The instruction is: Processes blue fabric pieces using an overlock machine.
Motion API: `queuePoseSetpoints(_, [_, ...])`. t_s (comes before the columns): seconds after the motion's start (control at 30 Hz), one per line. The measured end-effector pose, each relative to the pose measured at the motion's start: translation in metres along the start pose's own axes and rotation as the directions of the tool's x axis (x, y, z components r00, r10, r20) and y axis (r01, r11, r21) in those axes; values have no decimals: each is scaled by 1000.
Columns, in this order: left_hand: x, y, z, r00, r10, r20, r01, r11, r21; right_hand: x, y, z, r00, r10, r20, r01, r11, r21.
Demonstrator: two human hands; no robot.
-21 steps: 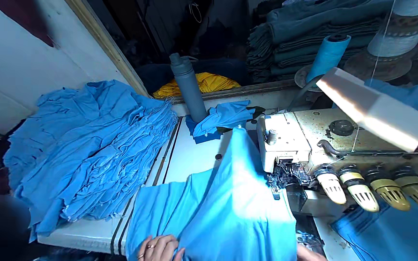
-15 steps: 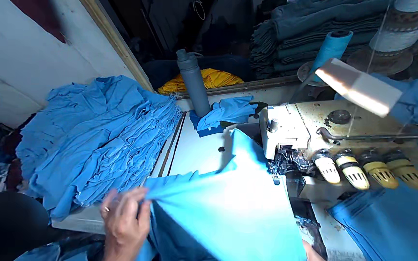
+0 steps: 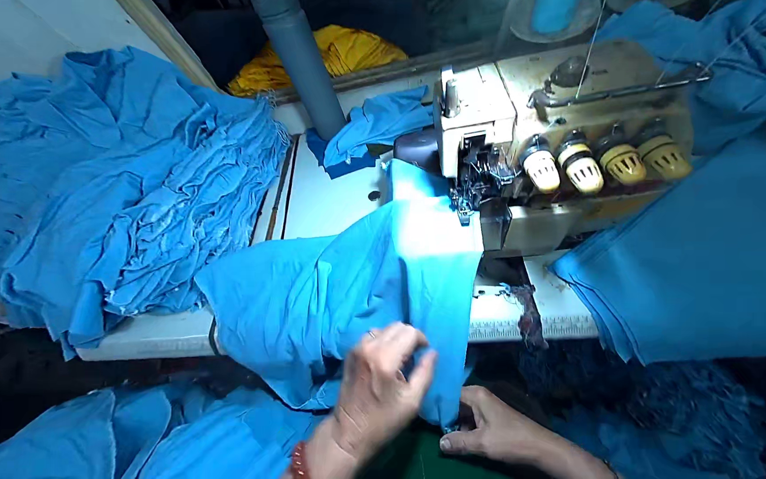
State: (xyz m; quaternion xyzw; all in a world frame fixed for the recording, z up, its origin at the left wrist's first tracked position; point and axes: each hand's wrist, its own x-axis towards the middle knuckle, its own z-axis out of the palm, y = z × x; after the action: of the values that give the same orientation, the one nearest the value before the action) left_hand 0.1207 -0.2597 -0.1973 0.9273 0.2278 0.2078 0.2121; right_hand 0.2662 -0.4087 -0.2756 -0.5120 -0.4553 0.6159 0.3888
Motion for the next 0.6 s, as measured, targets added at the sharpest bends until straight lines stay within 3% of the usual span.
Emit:
queuePoseSetpoints(0.1, [-37,13,34,993,-94,73,99,993,-58,-8,6,10,991,-135,11,120,909,399])
queuePoseSetpoints(0.2, [-53,12,52,998,-62,-32,63,997,43,-14,7,14,988,-153,23,120,853,508])
queuePoseSetpoints(0.27, [-57,8,55,995,-64,-77,65,998,3,-17,3,17,996,-91,-1,75,825,561])
queuePoseSetpoints(0.33, [-60,6,51,992,-107,-62,101,990,-99,-17,-3,15,997,-36,-69,67,843,533])
queuePoseSetpoints(0.43, [-63,5,47,996,-75,-41,65,978,-198,-3,-11,10,932,-80,-353,207,918,338])
queuePoseSetpoints(0.53, [-64,9,50,996,-28,-80,13,983,-183,13,-25,7,855,-107,-507,283,916,283])
queuePoseSetpoints(0.6, [-63,12,53,990,-44,-131,27,991,-129,18,-26,12,856,-65,-512,225,940,257])
